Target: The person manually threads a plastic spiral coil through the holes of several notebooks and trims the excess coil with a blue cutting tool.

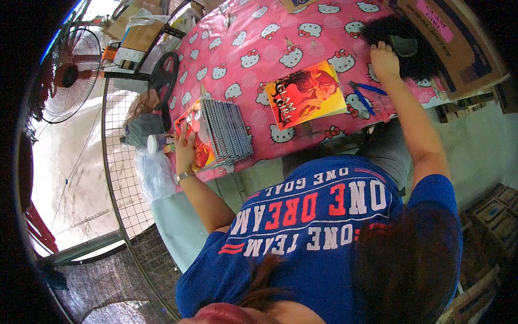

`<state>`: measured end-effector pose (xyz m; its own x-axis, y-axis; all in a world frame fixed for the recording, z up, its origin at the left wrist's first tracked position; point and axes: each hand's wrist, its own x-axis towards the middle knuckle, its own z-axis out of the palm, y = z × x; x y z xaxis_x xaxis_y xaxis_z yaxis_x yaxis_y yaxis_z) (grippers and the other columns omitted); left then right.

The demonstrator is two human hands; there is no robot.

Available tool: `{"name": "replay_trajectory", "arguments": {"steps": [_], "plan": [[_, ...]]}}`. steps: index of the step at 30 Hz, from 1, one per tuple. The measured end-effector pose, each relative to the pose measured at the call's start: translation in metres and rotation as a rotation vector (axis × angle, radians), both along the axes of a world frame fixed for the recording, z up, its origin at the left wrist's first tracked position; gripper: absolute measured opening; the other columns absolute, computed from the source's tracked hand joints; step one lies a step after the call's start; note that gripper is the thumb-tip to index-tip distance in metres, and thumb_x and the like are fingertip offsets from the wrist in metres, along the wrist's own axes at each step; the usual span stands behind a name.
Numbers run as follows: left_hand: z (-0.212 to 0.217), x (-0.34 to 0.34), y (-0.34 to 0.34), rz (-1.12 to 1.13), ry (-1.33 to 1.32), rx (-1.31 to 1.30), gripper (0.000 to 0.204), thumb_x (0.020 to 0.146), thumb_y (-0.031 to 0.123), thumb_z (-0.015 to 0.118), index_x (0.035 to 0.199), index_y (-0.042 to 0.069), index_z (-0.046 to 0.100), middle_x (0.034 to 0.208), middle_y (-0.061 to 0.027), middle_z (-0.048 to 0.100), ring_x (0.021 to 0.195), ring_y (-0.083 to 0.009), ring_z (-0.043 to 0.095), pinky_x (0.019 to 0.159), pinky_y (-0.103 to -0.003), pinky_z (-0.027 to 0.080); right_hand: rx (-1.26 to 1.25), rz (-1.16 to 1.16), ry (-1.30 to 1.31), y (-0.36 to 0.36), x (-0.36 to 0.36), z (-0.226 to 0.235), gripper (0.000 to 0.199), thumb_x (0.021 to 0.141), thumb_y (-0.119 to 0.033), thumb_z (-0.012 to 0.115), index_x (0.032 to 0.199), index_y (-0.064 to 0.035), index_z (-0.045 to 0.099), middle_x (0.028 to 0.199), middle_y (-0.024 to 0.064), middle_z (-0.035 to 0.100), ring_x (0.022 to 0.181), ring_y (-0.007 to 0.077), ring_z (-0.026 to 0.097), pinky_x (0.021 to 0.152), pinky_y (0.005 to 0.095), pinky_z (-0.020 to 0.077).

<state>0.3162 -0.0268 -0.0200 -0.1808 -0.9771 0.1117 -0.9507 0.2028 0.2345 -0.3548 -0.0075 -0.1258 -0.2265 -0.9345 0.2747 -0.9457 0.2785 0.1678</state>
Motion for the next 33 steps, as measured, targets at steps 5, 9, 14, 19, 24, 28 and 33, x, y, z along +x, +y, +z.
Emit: {"name": "replay_trajectory", "arguments": {"steps": [5,9,14,19,24,28,33], "plan": [[0.038,-0.048,0.009,0.245,0.04,0.08,0.054,0.093,0.04,0.058,0.142,0.022,0.046,0.149,-0.0312,0.027,0.141,-0.042,0.025,0.112,-0.045,0.028,-0.066,0.04,-0.101,-0.004,-0.002,0.004,0.019,0.084,-0.015,0.055,0.097,-0.0056,0.063,0.097,0.0147,0.062,0.091,0.0322,0.064,0.076,0.0441,0.055],[0.076,-0.153,0.007,0.034,0.214,-0.178,0.046,0.092,0.032,0.061,0.134,0.013,0.054,0.142,-0.0252,0.042,0.132,-0.04,0.039,0.107,-0.046,0.034,-0.241,0.005,-0.506,-0.005,0.005,0.02,0.03,0.085,-0.016,0.052,0.111,-0.0066,0.063,0.105,0.0202,0.062,0.09,0.0397,0.064,0.078,0.0494,0.0529],[-0.006,-0.33,-0.02,-0.491,0.509,0.034,0.033,0.086,0.012,0.063,0.117,0.002,0.061,0.123,-0.0213,0.058,0.117,-0.035,0.053,0.099,-0.043,0.044,-0.465,0.143,-0.771,-0.016,0.045,0.052,0.03,0.097,-0.03,0.044,0.111,-0.0068,0.058,0.1,0.0236,0.064,0.088,0.0434,0.062,0.077,0.0521,0.0489],[-0.076,-0.374,-0.052,-0.427,0.203,0.173,0.035,0.08,0.009,0.067,0.114,0.002,0.061,0.108,-0.0205,0.061,0.106,-0.0373,0.056,0.092,-0.044,0.047,-0.399,0.314,-0.945,0.018,0.047,0.071,0.028,0.096,-0.019,0.051,0.117,-0.0038,0.059,0.103,0.0226,0.064,0.097,0.0393,0.062,0.08,0.0416,0.0495],[-0.085,-0.361,-0.066,-0.382,0.341,0.147,0.03,0.08,0.008,0.068,0.108,0.002,0.059,0.104,-0.0197,0.062,0.098,-0.0381,0.06,0.086,-0.045,0.047,-0.45,0.416,-0.926,0.054,0.03,0.06,0.031,0.095,-0.017,0.053,0.123,-0.0053,0.058,0.102,0.0177,0.065,0.096,0.0328,0.063,0.081,0.0375,0.0498],[-0.017,-0.358,-0.041,-0.346,0.531,0.17,0.029,0.081,0.002,0.064,0.109,0.003,0.056,0.101,-0.0161,0.061,0.096,-0.0357,0.058,0.085,-0.045,0.045,-0.302,0.376,-1.272,0.078,0.055,0.092,0.03,0.093,-0.015,0.055,0.12,-0.0055,0.062,0.107,0.0158,0.067,0.096,0.0299,0.065,0.084,0.034,0.05],[0.037,-0.347,0.012,-0.744,0.12,-0.27,0.027,0.084,0.009,0.059,0.111,0.007,0.057,0.098,-0.0127,0.061,0.095,-0.031,0.056,0.088,-0.042,0.038,-0.405,0.59,-1.129,0.087,0.072,0.099,0.026,0.09,-0.015,0.062,0.114,-0.0082,0.067,0.098,0.0116,0.065,0.093,0.0268,0.062,0.083,0.0369,0.0488]]}}
